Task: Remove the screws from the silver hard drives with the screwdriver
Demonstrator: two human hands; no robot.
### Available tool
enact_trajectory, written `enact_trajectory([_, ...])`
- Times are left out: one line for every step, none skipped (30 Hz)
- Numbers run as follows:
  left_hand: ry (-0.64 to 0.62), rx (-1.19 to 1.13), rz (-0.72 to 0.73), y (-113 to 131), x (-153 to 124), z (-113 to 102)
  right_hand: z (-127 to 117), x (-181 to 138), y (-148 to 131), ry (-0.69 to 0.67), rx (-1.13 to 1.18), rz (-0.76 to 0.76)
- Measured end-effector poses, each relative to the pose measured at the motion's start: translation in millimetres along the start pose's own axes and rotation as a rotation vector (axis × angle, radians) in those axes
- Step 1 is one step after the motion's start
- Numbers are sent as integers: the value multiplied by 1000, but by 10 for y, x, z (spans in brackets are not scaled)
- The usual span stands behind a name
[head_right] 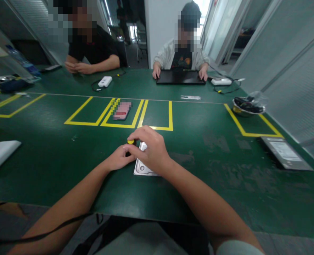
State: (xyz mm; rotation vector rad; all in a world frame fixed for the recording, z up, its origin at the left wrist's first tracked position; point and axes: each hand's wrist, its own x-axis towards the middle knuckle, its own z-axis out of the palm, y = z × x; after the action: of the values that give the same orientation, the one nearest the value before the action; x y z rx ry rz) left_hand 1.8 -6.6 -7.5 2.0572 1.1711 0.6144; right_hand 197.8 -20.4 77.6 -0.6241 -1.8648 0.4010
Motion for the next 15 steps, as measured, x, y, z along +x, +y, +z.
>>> enact_trajectory([2, -1, -1, -3, -1, 1, -5, 3, -1, 3, -2, 3])
enact_trajectory([2, -4, -4, -9, -1, 3, -9, 4, -3, 1, 5, 7])
enact_trajectory([2, -8, -9, -14, -1, 6, -12, 4, -4, -5, 18, 11])
enact_trajectory([2, -10, -12, -20, -1, 8, -13, 2, -4, -14, 32, 14])
enact_trajectory([3, -9, -14, -23, -1, 9, -13, -1, -3, -22, 41, 14])
enact_trajectory([3, -3, -14, -25, -1, 9, -11, -5, -2, -25, 39, 11])
enact_trajectory([2, 4, -12, -26, -1, 9, -9, -7, 1, -24, 28, 8])
enact_trajectory([2, 9, -8, -25, -1, 9, -7, -9, 4, -19, 11, 6])
enact_trajectory([2, 10, -5, -24, -2, 8, -5, -9, 6, -14, -8, 9])
enact_trajectory([3, 7, -1, -23, -4, 7, -5, -9, 8, -7, -24, 15])
enact_trajectory([2, 2, 1, -23, -5, 7, -6, -7, 8, -2, -35, 21])
enact_trajectory([2, -3, 1, -24, -5, 7, -7, -4, 8, 1, -40, 25])
enact_trajectory([1, -6, 0, -26, -6, 7, -10, -1, 7, 5, -41, 26])
enact_trajectory([0, -8, -2, -27, -5, 7, -14, 1, 5, 9, -42, 24])
enact_trajectory([-3, -9, -5, -27, -4, 7, -17, 3, 3, 11, -45, 22])
